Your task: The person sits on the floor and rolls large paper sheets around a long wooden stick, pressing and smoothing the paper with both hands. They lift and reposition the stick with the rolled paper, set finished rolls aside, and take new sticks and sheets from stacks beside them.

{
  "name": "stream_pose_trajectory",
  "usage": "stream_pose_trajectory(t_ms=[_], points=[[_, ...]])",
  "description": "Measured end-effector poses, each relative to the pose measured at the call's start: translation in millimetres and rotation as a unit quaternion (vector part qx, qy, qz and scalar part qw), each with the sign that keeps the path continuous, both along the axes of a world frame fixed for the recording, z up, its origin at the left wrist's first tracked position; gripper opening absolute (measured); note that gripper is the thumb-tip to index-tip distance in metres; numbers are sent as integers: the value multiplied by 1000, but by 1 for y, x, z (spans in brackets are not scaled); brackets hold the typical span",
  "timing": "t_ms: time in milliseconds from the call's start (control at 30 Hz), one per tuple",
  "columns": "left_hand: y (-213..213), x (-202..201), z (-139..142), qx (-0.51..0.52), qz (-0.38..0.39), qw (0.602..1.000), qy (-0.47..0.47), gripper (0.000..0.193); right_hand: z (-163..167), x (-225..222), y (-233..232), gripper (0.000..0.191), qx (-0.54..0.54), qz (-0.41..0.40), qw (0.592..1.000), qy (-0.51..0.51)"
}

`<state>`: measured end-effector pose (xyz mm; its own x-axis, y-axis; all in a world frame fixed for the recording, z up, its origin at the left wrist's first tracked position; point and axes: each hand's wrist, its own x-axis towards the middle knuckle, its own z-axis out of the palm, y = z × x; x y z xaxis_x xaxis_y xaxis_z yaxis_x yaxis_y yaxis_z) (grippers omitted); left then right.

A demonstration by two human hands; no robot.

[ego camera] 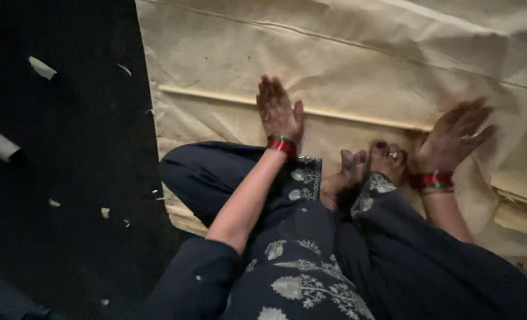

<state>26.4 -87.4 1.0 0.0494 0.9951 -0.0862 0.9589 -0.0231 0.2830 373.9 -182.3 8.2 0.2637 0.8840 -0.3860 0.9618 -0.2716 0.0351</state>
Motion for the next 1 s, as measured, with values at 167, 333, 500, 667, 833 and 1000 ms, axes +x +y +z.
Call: stream_pose_trajectory(t_ms=[167, 333, 500, 667, 833, 1000], points=[[100, 30, 15, -284, -23, 924, 254, 77, 11, 13, 84, 99, -37, -46, 996, -61], [171, 48, 35, -245, -36, 933, 262, 70, 31, 24, 169, 93, -89, -47, 994, -37], [158, 44, 25, -155, -49, 936, 314, 80, 20, 24, 144, 78, -26, -51, 997, 58], [30, 2, 24, -61, -51, 986, 145, 82, 18, 10, 24, 103, 230, 96, 967, 55], [-40, 6, 0, -35, -44, 998, 1, 84, 31, 14, -36, 83, 106, -26, 977, 181], [6, 35, 8, -7, -49, 999, 7, 80, 30, -8, -2, 87, 124, 33, 981, 142]])
